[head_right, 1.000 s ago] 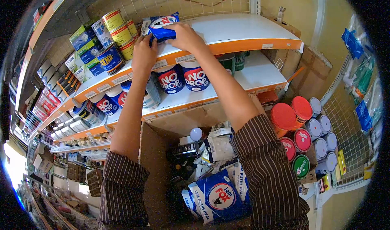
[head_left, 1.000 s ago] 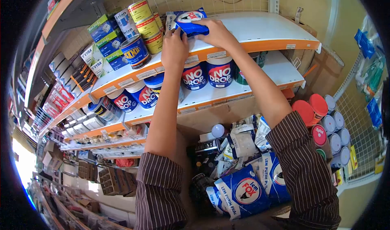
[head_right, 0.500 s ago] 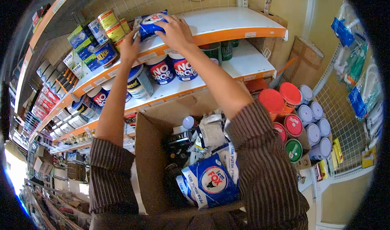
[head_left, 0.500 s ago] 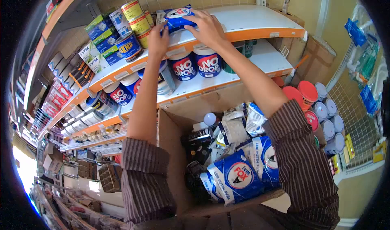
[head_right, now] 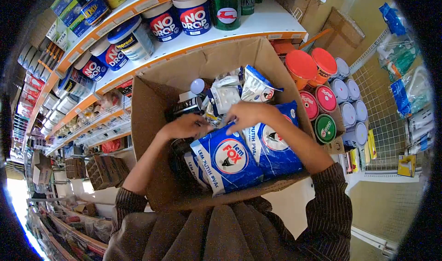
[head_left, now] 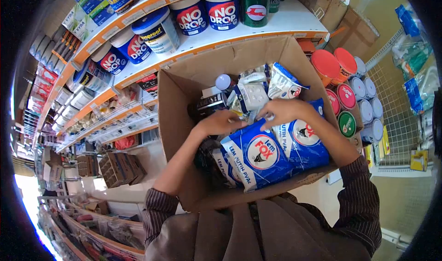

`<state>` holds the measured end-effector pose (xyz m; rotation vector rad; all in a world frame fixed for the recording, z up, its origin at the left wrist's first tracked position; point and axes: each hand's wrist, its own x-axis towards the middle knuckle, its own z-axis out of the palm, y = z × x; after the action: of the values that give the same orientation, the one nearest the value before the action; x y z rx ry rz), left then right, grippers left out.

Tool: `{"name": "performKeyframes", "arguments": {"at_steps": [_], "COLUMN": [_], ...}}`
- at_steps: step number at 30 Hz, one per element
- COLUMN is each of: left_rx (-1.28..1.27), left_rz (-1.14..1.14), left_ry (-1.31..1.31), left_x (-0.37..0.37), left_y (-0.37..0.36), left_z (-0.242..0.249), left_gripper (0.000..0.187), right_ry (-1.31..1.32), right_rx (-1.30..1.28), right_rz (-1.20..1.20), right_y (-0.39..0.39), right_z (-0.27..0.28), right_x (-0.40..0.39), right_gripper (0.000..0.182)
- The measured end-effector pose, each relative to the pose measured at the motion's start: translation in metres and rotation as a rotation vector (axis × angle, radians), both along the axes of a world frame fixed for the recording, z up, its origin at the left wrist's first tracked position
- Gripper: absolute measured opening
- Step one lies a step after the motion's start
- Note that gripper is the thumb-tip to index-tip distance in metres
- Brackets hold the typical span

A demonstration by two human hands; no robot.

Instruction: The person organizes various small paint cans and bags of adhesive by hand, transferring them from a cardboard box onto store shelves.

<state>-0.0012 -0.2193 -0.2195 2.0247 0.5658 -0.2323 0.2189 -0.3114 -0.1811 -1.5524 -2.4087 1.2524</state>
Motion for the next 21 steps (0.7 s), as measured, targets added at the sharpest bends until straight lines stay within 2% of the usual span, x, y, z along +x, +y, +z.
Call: {"name": "performKeyframes", "arguments": {"at_steps": [1, 2, 5, 8, 10, 11, 13, 14, 15, 16, 17, 20, 21], "left_rx": [0.044, 0.080, 0.134, -0.117, -0.261, -0.332, -0.437, -0.489, -0.516, -0.639, -0.697, -0.837, -0.912], "left_rz": [-0.089, -0.174, -0.342, -0.393, -0.333, -0.301, -0.199, -0.147, -0.102, 0.083, 0.181, 0.536, 0.667], "left_ry": [0.120, 0.242, 0.154, -0.021, -0.043, -0.056, -0.247, -0.343, -0.322, -0.259, -0.328, -0.586, -0.644], "left_x": [0.001, -0.001, -0.004, -0.003, -0.002, -0.001, -0.002, -0.003, -0.005, -0.006, -0.007, -0.004, -0.004], "left_y": [-0.005, -0.011, -0.004, 0.001, 0.001, 0.000, 0.000, 0.000, 0.002, -0.002, -0.001, 0.004, 0.011], "left_z": [0.005, 0.008, -0.007, -0.030, -0.014, -0.006, 0.003, 0.008, 0.019, 0.034, 0.037, 0.037, 0.029], "left_gripper": [0.044, 0.046, 0.043, 0.032, 0.024, 0.021, 0.019, 0.018, 0.016, 0.016, 0.017, 0.017, 0.018], "right_ry": [-0.048, -0.079, -0.078, -0.024, -0.087, -0.035, 0.068, 0.255, 0.445, 0.637, 0.729, 1.262, 1.400], "right_rx": [-0.027, 0.111, 0.083, -0.029, -0.156, -0.177, -0.222, -0.285, -0.350, -0.415, -0.531, -0.718, -0.892], "right_rz": [-0.023, 0.011, -0.093, -0.149, -0.190, -0.205, -0.233, -0.306, -0.378, -0.449, -0.474, -0.804, -0.779], "right_y": [-0.007, -0.016, -0.017, -0.011, -0.008, -0.007, -0.008, -0.008, -0.008, -0.009, -0.006, -0.006, -0.002], "right_z": [-0.008, -0.027, -0.032, -0.035, -0.037, -0.036, -0.025, -0.025, -0.027, -0.030, -0.036, -0.042, -0.046], "right_x": [-0.005, -0.011, -0.018, -0.013, -0.012, -0.009, -0.007, -0.007, -0.007, -0.008, -0.007, -0.022, -0.022], "right_gripper": [0.057, 0.063, 0.070, 0.074, 0.077, 0.073, 0.067, 0.062, 0.058, 0.053, 0.045, 0.047, 0.048]}}
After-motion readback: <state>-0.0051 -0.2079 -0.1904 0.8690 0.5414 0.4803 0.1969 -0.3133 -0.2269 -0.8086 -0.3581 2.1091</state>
